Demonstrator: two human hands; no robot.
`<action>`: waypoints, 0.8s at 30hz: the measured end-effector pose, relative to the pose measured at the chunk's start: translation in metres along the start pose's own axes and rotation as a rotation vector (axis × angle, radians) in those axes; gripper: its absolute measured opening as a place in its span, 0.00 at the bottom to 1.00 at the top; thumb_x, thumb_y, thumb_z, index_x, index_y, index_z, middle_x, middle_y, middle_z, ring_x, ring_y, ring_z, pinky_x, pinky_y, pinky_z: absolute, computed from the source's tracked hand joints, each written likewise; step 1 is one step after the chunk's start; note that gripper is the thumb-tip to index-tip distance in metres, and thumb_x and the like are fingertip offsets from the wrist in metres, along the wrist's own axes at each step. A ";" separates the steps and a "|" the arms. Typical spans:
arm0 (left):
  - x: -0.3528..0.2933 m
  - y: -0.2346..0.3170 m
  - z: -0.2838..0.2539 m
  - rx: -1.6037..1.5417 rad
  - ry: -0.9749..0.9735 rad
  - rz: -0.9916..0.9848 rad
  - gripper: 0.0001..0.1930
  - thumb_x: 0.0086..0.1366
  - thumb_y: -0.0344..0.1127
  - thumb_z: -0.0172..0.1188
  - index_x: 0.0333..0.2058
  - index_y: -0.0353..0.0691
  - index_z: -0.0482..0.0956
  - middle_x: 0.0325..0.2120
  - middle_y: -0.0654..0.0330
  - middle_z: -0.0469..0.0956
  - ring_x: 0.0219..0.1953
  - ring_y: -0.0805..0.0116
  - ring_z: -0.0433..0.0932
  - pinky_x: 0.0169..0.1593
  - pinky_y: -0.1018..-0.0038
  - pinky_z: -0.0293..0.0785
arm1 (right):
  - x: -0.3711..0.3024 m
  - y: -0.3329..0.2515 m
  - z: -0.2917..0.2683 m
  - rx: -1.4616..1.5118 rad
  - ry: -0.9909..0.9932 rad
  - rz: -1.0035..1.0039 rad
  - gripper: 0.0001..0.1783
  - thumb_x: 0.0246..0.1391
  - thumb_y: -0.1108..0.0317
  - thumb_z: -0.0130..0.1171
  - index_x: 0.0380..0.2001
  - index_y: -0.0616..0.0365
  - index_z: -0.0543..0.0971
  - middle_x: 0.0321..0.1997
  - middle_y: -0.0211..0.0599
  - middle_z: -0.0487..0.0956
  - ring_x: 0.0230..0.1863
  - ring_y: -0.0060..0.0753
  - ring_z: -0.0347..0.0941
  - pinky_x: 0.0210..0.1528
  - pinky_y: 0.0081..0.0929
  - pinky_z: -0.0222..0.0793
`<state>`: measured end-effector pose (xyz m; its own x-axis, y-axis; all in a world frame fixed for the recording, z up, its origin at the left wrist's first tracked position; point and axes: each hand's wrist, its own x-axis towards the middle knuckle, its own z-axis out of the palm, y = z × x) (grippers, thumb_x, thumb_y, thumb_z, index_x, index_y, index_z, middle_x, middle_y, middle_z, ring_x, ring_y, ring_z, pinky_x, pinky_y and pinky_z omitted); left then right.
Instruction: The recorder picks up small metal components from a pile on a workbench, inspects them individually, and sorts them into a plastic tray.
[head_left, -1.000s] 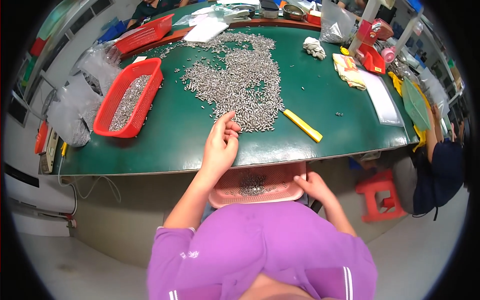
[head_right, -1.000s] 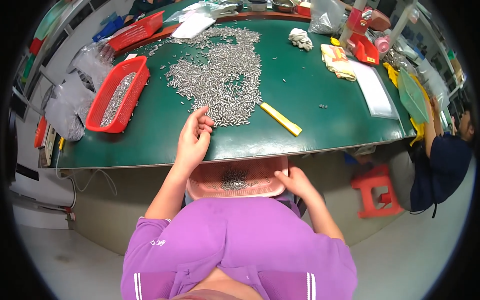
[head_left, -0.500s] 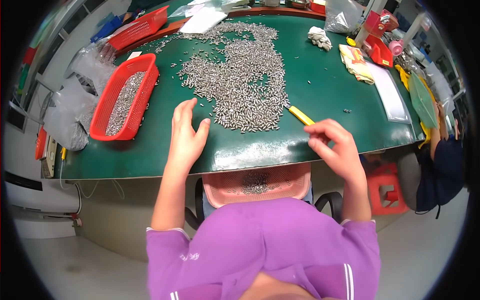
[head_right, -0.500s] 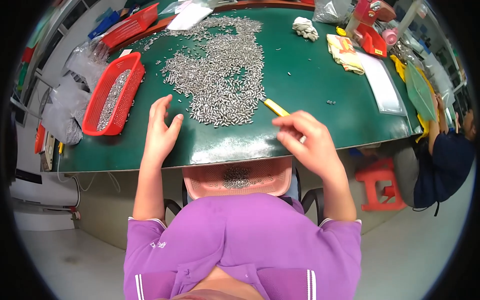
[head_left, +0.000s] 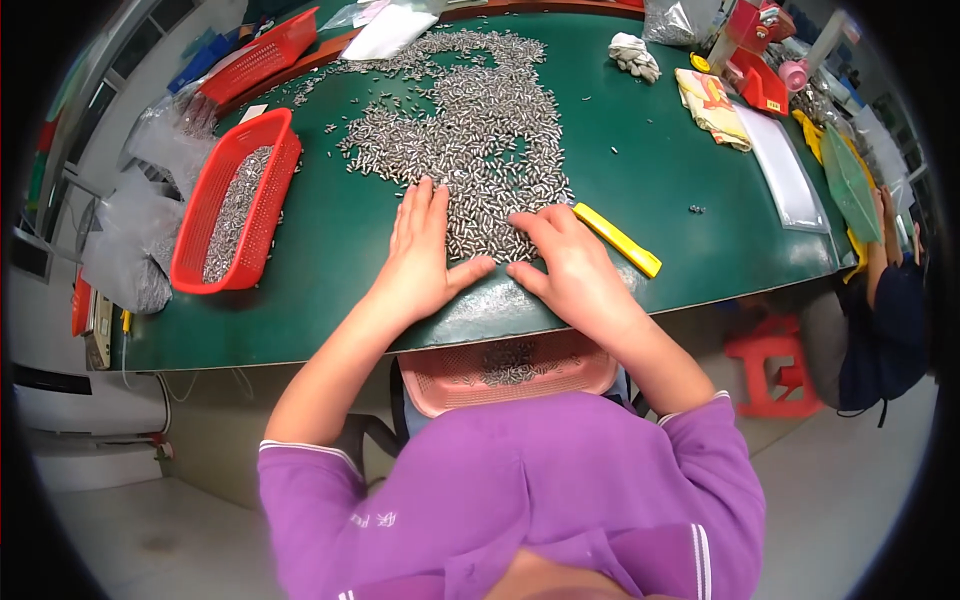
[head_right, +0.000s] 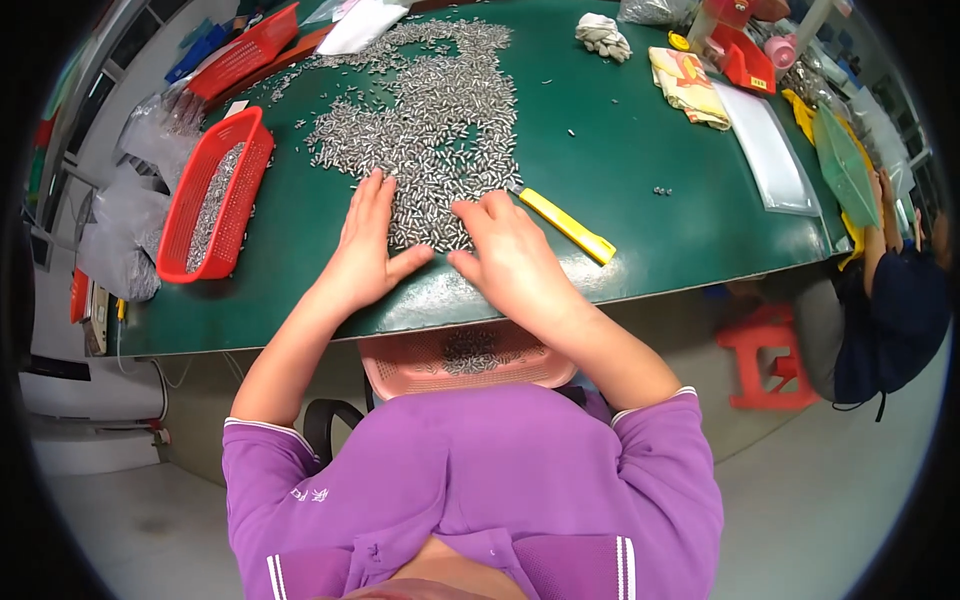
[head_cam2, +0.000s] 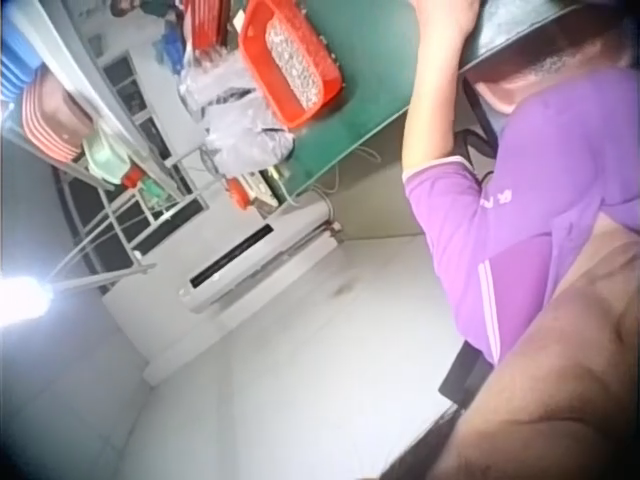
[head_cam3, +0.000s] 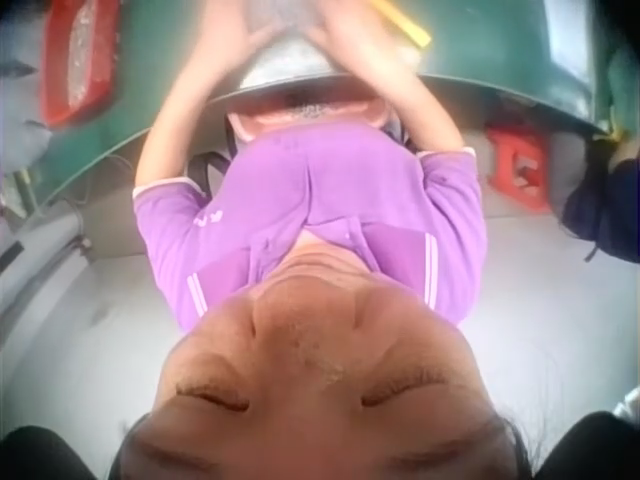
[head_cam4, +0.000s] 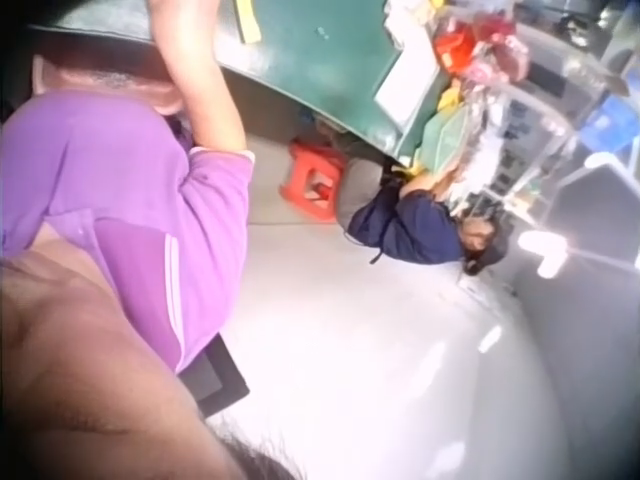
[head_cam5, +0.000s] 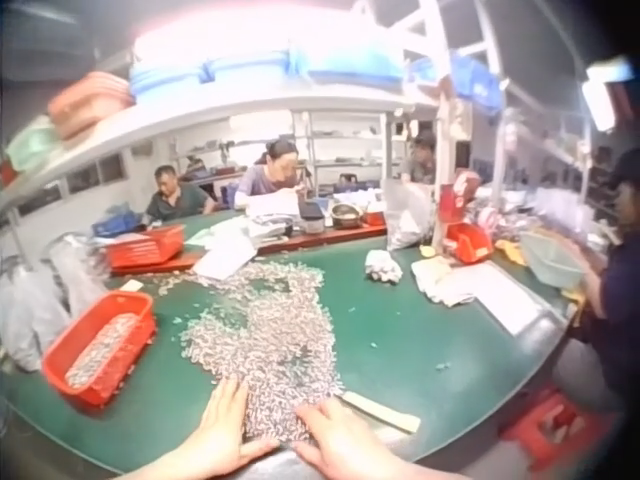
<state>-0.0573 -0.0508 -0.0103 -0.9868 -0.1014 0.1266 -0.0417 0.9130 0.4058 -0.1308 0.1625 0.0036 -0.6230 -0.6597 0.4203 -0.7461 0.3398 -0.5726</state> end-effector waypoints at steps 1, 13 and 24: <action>-0.002 0.003 0.003 0.022 0.002 0.020 0.54 0.60 0.60 0.66 0.70 0.27 0.50 0.72 0.35 0.44 0.75 0.36 0.40 0.74 0.49 0.40 | 0.000 0.001 0.002 0.002 0.001 0.001 0.27 0.47 0.70 0.70 0.52 0.60 0.77 0.44 0.45 0.74 0.43 0.49 0.75 0.48 0.40 0.73; -0.017 0.040 0.021 0.130 0.015 0.211 0.35 0.71 0.44 0.52 0.70 0.31 0.52 0.72 0.40 0.47 0.75 0.40 0.42 0.74 0.47 0.38 | -0.018 0.007 0.011 0.075 0.089 -0.064 0.19 0.49 0.75 0.65 0.47 0.57 0.81 0.43 0.41 0.76 0.45 0.47 0.74 0.48 0.40 0.72; -0.020 0.039 0.018 -0.038 0.228 0.201 0.36 0.66 0.42 0.61 0.68 0.33 0.59 0.70 0.41 0.52 0.73 0.38 0.47 0.73 0.48 0.44 | -0.018 0.007 0.009 0.067 0.181 -0.040 0.14 0.49 0.74 0.67 0.41 0.56 0.82 0.40 0.39 0.75 0.45 0.46 0.73 0.47 0.39 0.71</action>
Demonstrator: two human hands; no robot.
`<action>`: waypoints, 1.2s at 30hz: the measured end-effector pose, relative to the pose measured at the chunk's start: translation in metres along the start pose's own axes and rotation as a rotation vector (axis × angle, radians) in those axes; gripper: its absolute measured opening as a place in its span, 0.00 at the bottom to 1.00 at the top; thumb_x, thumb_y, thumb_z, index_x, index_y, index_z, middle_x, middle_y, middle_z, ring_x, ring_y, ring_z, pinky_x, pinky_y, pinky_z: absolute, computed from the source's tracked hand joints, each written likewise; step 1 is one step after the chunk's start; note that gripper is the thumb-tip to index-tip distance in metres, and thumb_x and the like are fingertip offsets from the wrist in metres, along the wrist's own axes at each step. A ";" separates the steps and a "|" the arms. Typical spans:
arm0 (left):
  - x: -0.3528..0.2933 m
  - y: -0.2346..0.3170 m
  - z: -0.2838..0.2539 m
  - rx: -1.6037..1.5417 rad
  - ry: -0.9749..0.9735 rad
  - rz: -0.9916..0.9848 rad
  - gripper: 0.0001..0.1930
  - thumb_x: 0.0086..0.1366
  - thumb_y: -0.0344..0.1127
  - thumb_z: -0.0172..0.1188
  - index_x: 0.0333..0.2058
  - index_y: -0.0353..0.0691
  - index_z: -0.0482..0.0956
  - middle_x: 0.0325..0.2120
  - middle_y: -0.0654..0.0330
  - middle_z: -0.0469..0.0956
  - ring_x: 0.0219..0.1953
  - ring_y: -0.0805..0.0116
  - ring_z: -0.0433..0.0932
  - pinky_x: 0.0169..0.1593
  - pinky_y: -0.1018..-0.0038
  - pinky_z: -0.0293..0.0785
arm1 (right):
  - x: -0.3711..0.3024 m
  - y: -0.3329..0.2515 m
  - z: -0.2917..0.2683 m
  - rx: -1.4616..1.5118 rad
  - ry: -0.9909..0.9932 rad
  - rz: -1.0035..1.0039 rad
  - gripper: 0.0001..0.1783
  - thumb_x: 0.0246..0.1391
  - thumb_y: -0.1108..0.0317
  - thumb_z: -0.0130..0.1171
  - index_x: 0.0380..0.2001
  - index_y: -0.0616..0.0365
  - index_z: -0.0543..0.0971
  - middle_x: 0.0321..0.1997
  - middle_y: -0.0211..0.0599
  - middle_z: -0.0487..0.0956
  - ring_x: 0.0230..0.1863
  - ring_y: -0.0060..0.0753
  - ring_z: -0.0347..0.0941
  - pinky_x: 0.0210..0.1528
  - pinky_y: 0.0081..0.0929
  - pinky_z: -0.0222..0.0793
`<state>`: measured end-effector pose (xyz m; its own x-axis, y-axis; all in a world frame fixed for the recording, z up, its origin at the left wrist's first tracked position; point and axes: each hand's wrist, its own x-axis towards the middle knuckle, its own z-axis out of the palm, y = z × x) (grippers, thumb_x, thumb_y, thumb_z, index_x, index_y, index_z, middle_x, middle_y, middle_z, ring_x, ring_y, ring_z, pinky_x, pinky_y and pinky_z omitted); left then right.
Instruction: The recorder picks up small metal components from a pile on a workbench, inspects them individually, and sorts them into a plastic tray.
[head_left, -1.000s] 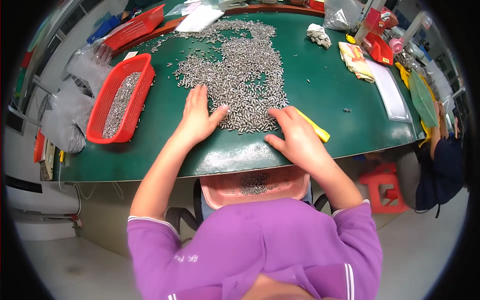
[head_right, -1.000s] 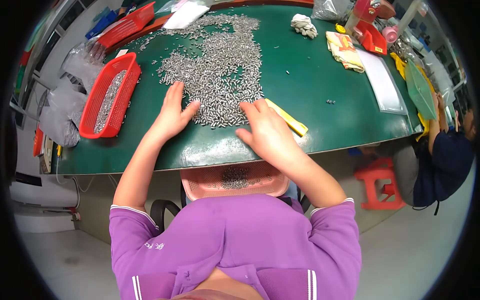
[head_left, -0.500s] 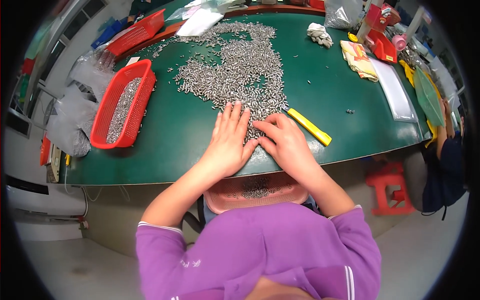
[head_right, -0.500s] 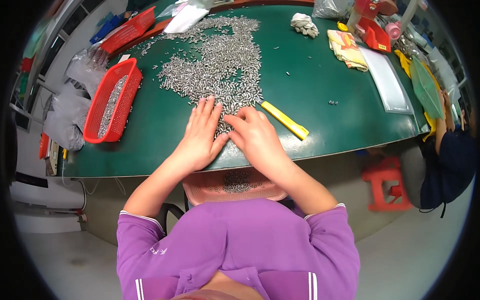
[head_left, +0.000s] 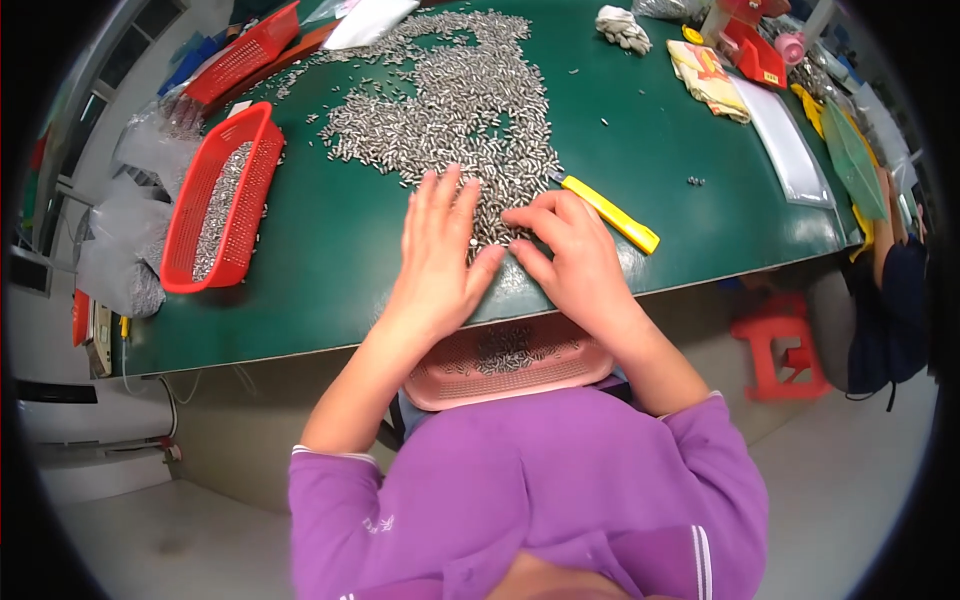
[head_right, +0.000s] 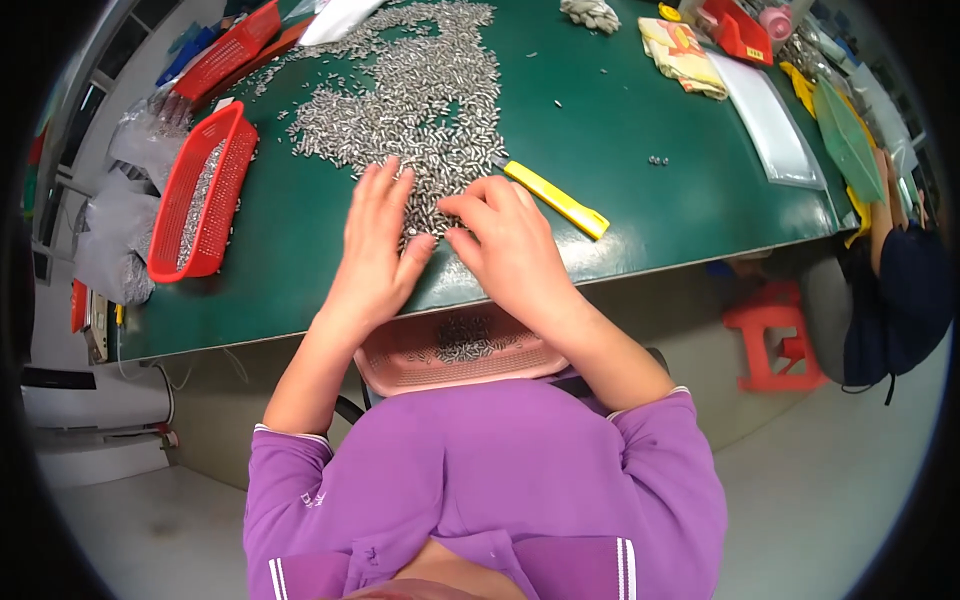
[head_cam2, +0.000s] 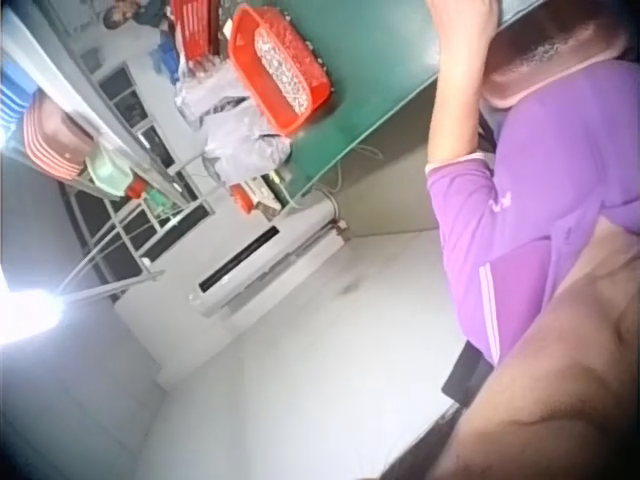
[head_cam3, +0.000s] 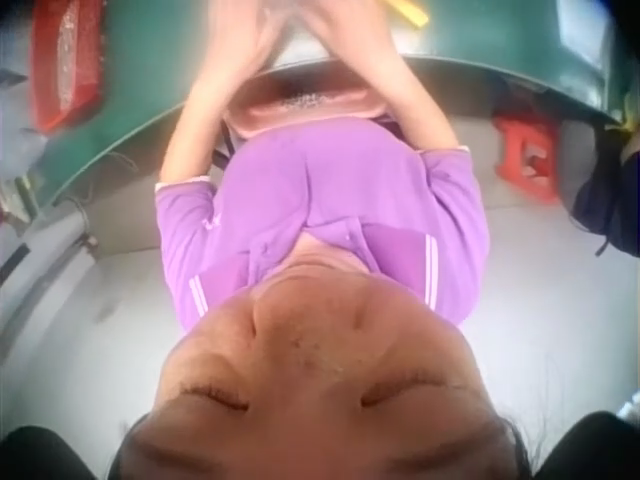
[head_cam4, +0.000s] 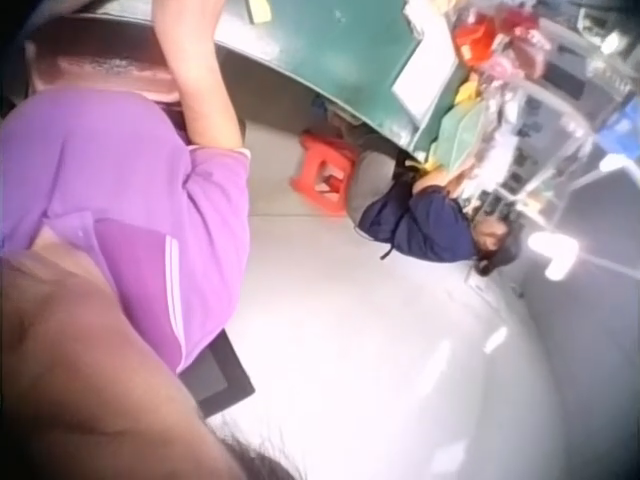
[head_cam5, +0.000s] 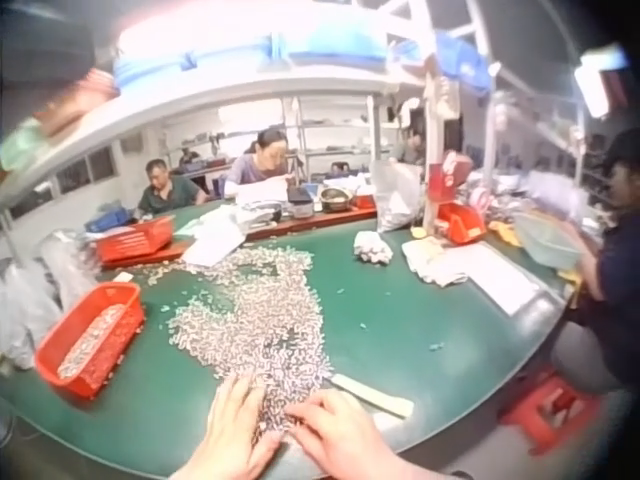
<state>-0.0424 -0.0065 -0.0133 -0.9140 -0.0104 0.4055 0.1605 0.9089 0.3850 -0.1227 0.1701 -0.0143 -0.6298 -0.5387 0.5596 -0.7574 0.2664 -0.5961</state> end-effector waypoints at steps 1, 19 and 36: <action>-0.003 -0.002 -0.002 0.011 0.075 0.014 0.34 0.65 0.40 0.61 0.66 0.34 0.61 0.69 0.42 0.55 0.72 0.39 0.51 0.71 0.49 0.49 | 0.000 0.000 -0.001 -0.006 0.009 -0.006 0.13 0.49 0.73 0.67 0.40 0.55 0.82 0.40 0.38 0.76 0.44 0.44 0.74 0.46 0.38 0.72; -0.036 0.019 -0.003 -0.315 0.145 -0.150 0.34 0.56 0.20 0.65 0.63 0.38 0.68 0.35 0.57 0.77 0.38 0.60 0.75 0.46 0.65 0.74 | -0.007 -0.009 0.002 0.022 -0.160 -0.009 0.07 0.50 0.71 0.66 0.33 0.57 0.79 0.36 0.37 0.77 0.40 0.47 0.74 0.44 0.42 0.71; -0.037 0.019 -0.001 -0.317 0.158 -0.136 0.37 0.55 0.19 0.65 0.65 0.38 0.67 0.33 0.59 0.77 0.36 0.63 0.75 0.44 0.67 0.75 | -0.007 -0.006 0.002 0.070 -0.211 -0.071 0.08 0.48 0.72 0.68 0.33 0.54 0.79 0.34 0.34 0.78 0.40 0.42 0.76 0.44 0.40 0.72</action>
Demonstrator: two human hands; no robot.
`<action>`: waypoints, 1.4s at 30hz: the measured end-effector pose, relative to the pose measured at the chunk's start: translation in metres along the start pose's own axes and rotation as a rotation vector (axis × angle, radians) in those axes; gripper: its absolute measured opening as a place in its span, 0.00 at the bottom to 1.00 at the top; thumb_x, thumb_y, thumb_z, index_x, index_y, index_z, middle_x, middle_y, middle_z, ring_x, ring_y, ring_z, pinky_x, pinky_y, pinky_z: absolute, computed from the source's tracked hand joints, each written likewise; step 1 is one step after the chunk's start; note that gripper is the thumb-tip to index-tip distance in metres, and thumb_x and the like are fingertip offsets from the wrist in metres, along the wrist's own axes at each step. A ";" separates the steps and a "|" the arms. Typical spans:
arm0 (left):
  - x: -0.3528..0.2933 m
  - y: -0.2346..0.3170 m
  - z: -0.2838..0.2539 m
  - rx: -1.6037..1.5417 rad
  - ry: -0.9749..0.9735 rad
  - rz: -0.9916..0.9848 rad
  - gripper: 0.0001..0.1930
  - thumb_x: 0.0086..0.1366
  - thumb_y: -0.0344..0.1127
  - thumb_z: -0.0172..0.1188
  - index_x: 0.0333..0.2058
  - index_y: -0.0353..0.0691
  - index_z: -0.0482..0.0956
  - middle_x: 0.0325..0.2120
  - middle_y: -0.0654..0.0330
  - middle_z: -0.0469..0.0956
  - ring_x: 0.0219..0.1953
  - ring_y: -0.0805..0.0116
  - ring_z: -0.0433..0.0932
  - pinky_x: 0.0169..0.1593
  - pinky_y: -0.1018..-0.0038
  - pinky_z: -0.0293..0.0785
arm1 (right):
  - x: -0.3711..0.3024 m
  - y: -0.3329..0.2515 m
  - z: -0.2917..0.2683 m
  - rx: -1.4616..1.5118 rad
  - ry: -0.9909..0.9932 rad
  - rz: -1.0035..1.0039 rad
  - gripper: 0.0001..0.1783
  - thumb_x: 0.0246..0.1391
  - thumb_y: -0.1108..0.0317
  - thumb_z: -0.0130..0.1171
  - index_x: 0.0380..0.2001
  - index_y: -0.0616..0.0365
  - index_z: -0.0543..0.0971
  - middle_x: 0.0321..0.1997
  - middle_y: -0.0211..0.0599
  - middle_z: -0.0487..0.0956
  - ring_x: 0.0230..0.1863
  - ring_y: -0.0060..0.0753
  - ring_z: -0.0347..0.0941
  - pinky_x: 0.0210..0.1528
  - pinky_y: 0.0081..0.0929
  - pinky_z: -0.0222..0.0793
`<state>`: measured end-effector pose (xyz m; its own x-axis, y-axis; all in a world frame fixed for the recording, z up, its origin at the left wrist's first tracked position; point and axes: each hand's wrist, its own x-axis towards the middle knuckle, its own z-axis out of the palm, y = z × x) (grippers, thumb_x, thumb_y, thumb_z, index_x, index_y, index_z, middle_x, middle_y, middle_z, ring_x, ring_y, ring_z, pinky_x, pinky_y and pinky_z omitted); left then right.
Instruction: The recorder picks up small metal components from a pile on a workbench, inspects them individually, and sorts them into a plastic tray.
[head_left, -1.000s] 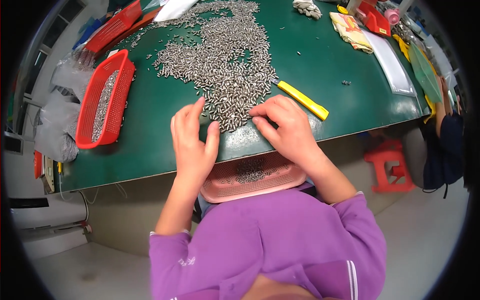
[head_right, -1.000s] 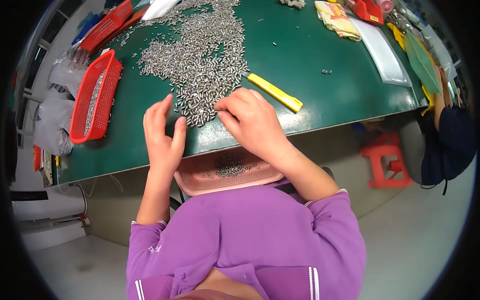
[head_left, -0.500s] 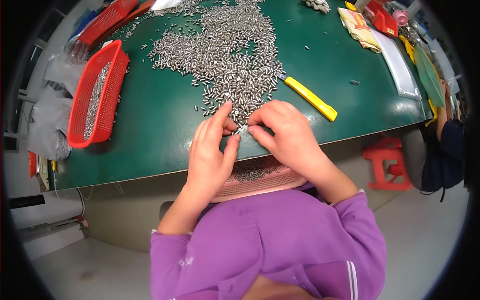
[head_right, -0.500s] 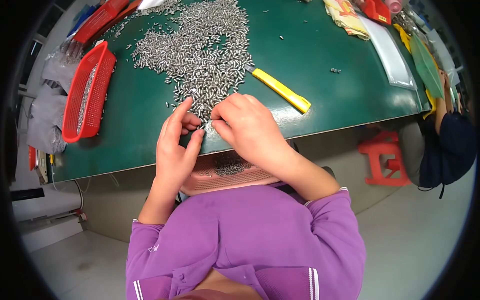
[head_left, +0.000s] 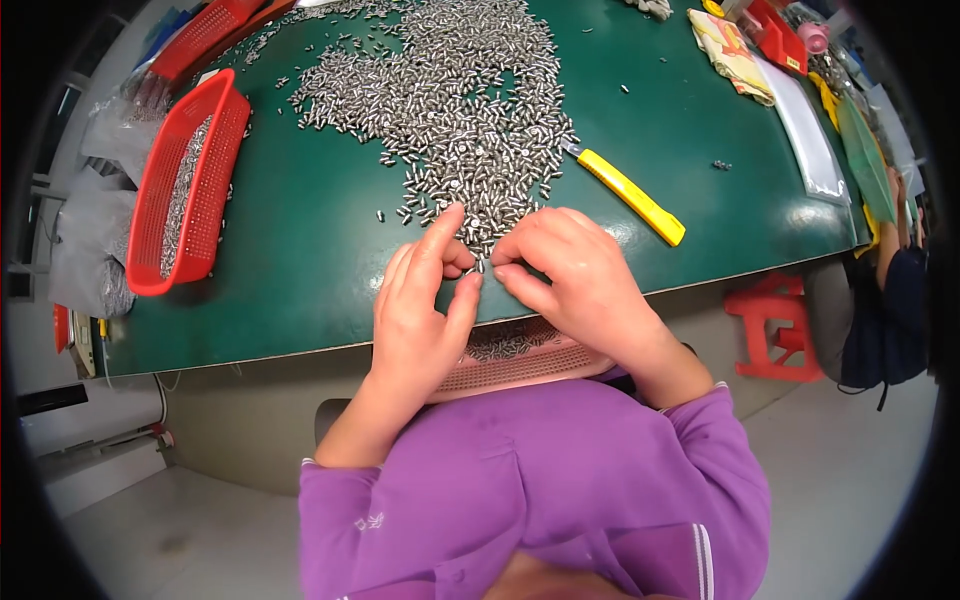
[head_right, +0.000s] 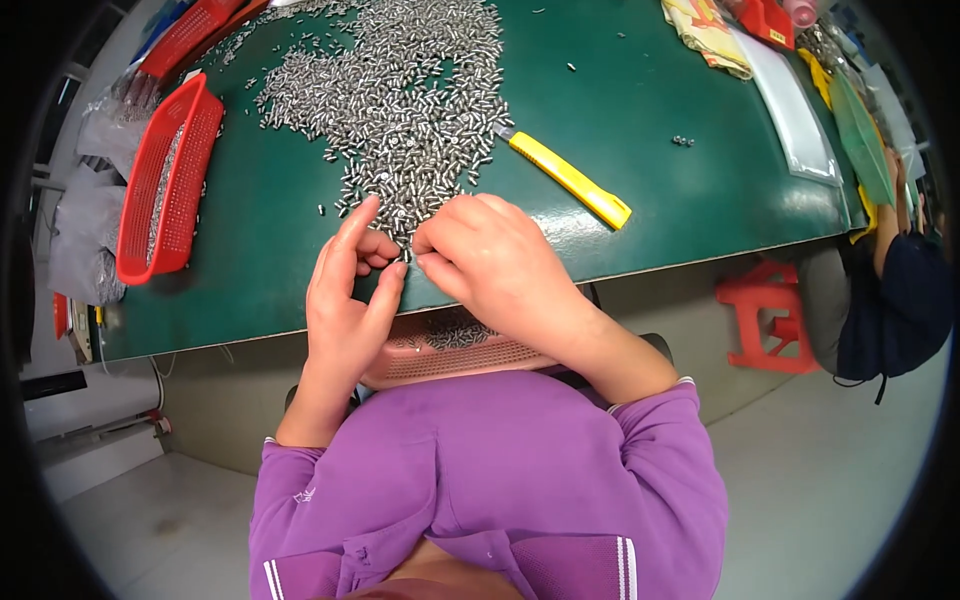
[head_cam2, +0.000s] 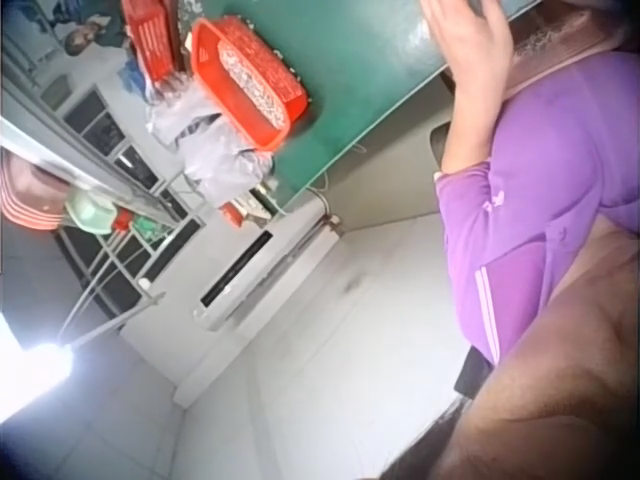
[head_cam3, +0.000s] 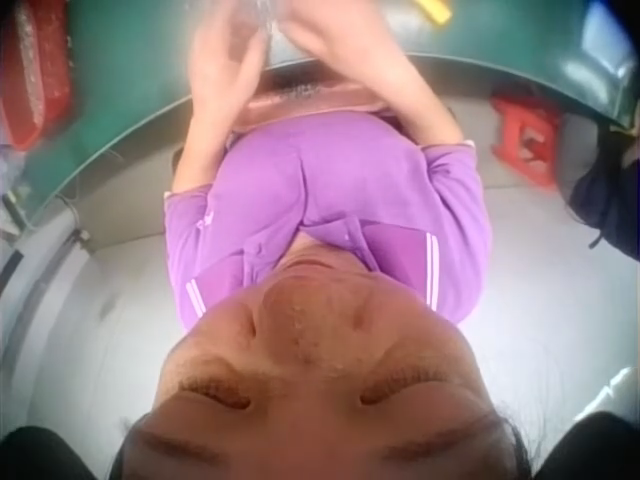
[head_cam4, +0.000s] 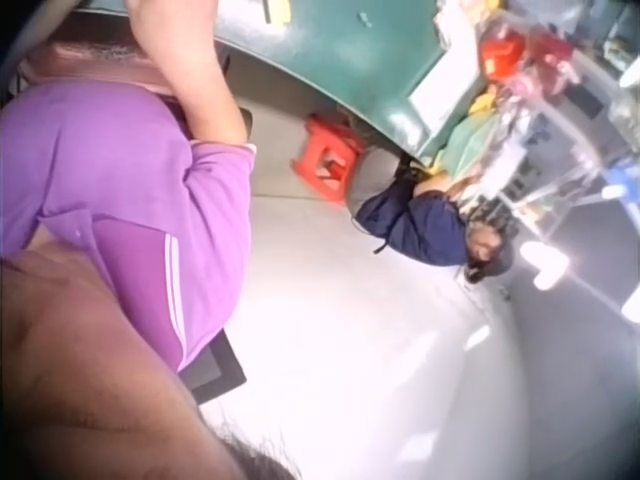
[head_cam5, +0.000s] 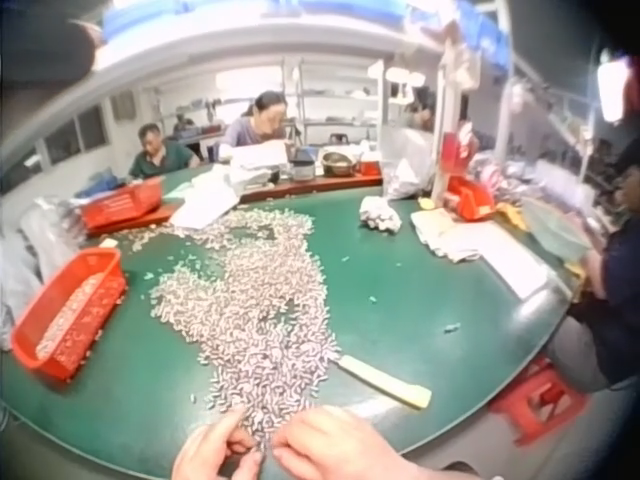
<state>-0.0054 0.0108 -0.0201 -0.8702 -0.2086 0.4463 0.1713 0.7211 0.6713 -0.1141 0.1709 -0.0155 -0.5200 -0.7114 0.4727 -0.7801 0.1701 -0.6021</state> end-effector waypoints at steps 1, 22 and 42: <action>0.000 0.001 0.000 -0.004 -0.005 -0.006 0.37 0.55 0.19 0.65 0.65 0.38 0.67 0.33 0.59 0.77 0.36 0.63 0.76 0.44 0.67 0.75 | 0.000 0.001 0.000 0.021 -0.015 -0.026 0.08 0.48 0.72 0.68 0.33 0.54 0.80 0.34 0.33 0.79 0.40 0.42 0.77 0.45 0.39 0.72; 0.004 0.002 -0.001 -0.039 -0.037 -0.014 0.33 0.57 0.15 0.58 0.63 0.38 0.69 0.33 0.58 0.79 0.36 0.61 0.77 0.43 0.65 0.74 | 0.000 -0.003 -0.002 0.047 0.016 0.028 0.08 0.47 0.72 0.69 0.32 0.55 0.80 0.32 0.33 0.79 0.37 0.40 0.76 0.43 0.38 0.71; -0.002 0.006 -0.005 -0.079 -0.017 -0.028 0.35 0.59 0.15 0.58 0.66 0.34 0.63 0.39 0.55 0.78 0.39 0.65 0.78 0.45 0.69 0.77 | 0.001 0.000 -0.004 0.085 -0.005 0.032 0.06 0.48 0.73 0.68 0.31 0.56 0.82 0.31 0.33 0.80 0.36 0.38 0.77 0.45 0.36 0.71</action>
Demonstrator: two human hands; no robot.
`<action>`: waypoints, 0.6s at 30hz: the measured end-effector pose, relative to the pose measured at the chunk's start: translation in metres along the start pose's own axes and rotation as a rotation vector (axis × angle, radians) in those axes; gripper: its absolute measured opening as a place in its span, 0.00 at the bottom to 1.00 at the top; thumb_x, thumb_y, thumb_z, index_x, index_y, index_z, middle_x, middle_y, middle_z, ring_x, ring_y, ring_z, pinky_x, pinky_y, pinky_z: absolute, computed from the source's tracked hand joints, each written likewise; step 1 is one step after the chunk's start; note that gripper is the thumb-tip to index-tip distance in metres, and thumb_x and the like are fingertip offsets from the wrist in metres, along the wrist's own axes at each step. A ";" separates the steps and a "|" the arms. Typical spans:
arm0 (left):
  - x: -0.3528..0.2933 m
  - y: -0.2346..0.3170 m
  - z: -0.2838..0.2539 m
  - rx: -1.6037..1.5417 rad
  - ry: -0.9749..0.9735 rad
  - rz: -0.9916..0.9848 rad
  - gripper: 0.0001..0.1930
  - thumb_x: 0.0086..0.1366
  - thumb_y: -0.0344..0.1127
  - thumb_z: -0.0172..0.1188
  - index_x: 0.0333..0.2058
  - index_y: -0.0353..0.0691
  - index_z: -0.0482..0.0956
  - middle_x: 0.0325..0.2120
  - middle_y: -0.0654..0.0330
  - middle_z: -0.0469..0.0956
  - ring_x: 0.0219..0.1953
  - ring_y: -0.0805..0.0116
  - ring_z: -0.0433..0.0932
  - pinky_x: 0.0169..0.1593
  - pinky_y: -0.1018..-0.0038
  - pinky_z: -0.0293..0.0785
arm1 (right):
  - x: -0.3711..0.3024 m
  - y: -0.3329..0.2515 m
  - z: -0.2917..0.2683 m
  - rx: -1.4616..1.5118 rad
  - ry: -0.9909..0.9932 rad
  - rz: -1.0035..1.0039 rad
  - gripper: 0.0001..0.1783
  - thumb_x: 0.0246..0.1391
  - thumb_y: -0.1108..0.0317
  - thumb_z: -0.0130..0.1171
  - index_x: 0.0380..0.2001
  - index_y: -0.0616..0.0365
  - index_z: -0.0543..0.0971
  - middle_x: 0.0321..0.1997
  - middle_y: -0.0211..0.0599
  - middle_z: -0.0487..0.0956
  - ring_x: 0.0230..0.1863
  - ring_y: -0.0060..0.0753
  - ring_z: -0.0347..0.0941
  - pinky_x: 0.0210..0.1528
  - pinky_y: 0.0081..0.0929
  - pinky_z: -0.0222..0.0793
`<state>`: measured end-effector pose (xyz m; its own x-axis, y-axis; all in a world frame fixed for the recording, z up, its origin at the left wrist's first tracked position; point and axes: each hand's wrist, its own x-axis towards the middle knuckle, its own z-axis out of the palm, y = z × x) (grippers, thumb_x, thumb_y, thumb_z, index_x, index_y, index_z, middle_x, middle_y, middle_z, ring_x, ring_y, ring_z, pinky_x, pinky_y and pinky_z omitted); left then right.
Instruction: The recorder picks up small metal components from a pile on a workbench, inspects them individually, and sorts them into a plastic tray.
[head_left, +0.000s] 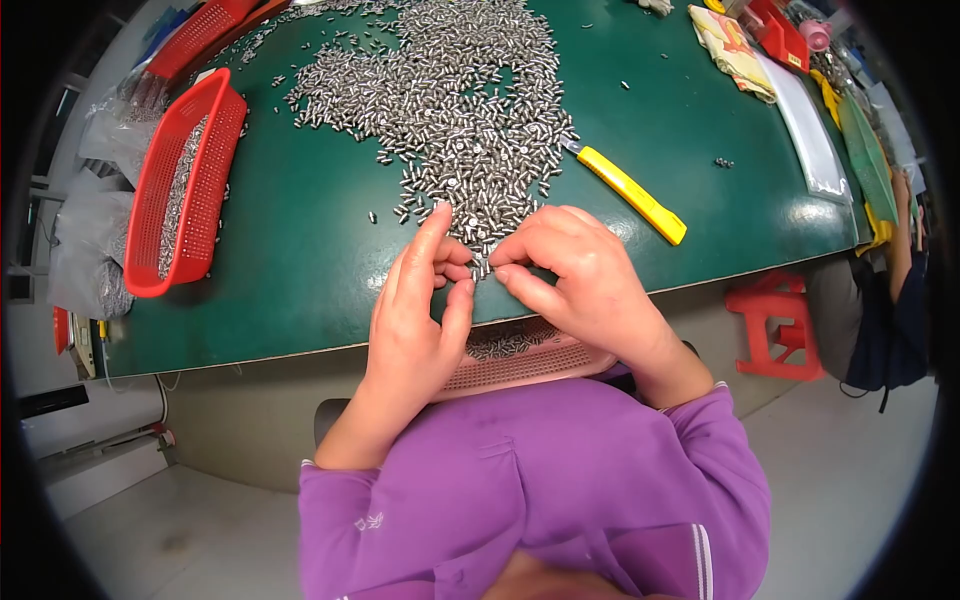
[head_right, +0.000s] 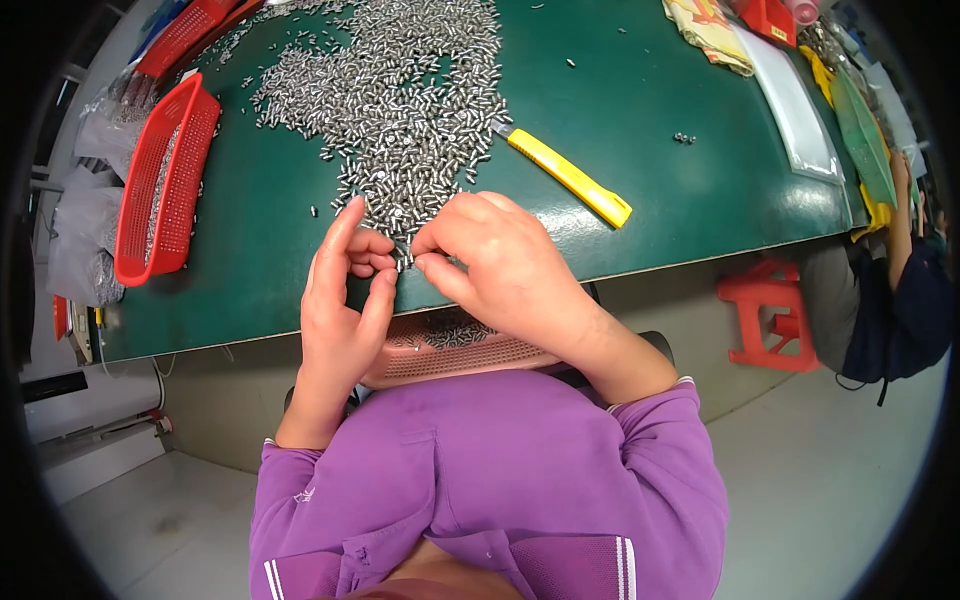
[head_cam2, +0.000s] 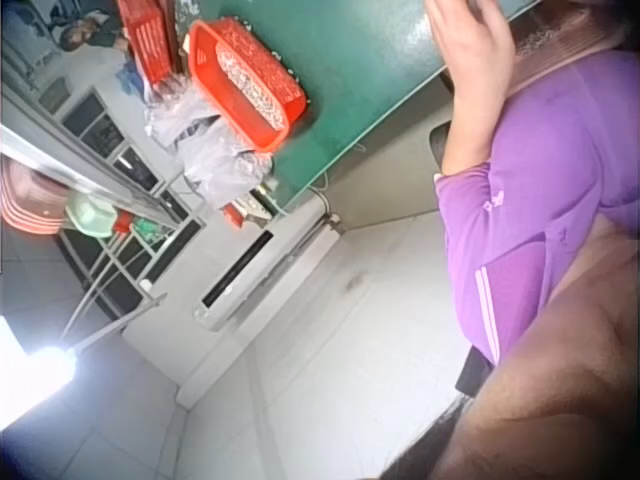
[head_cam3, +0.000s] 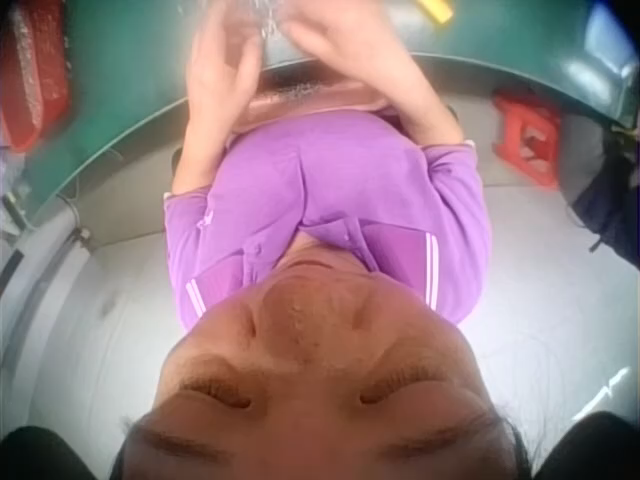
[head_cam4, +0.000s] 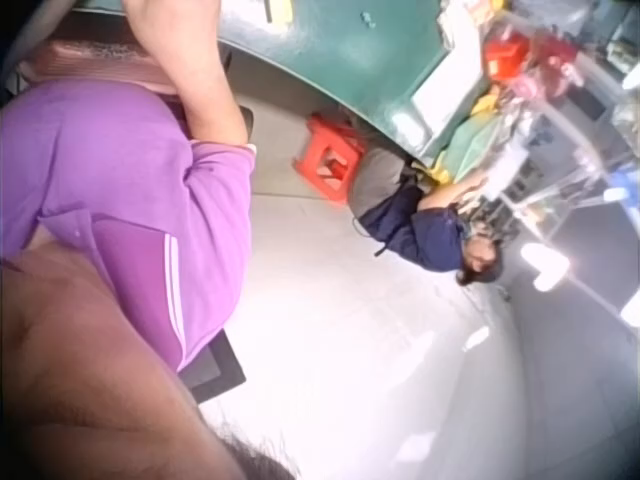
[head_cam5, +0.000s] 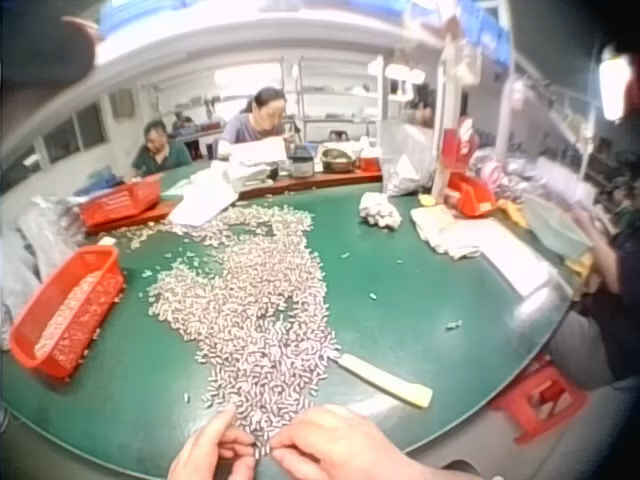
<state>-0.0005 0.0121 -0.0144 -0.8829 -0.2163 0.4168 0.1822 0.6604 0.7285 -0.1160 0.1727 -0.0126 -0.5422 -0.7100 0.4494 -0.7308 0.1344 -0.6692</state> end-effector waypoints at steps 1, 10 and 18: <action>0.000 -0.001 0.000 0.001 -0.003 0.000 0.35 0.59 0.16 0.59 0.67 0.35 0.63 0.40 0.55 0.78 0.39 0.65 0.78 0.45 0.69 0.77 | 0.000 0.000 0.000 -0.001 -0.007 -0.001 0.05 0.48 0.73 0.68 0.31 0.56 0.82 0.31 0.33 0.80 0.36 0.37 0.77 0.45 0.36 0.71; 0.000 0.003 0.000 0.021 -0.017 -0.012 0.34 0.57 0.17 0.63 0.64 0.37 0.67 0.36 0.57 0.78 0.38 0.63 0.78 0.44 0.68 0.77 | -0.001 0.001 0.002 0.007 0.023 0.018 0.06 0.49 0.71 0.68 0.32 0.56 0.84 0.30 0.33 0.80 0.35 0.38 0.76 0.43 0.35 0.71; 0.003 0.004 0.003 0.039 -0.013 -0.030 0.34 0.56 0.18 0.64 0.63 0.37 0.67 0.34 0.57 0.78 0.36 0.63 0.78 0.43 0.66 0.76 | 0.003 -0.005 0.006 -0.023 0.016 0.072 0.07 0.47 0.70 0.68 0.31 0.54 0.82 0.30 0.34 0.78 0.34 0.42 0.76 0.39 0.38 0.72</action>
<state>-0.0035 0.0167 -0.0118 -0.8932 -0.2276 0.3879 0.1384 0.6815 0.7186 -0.1111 0.1658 -0.0114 -0.5999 -0.6867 0.4105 -0.6993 0.2008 -0.6861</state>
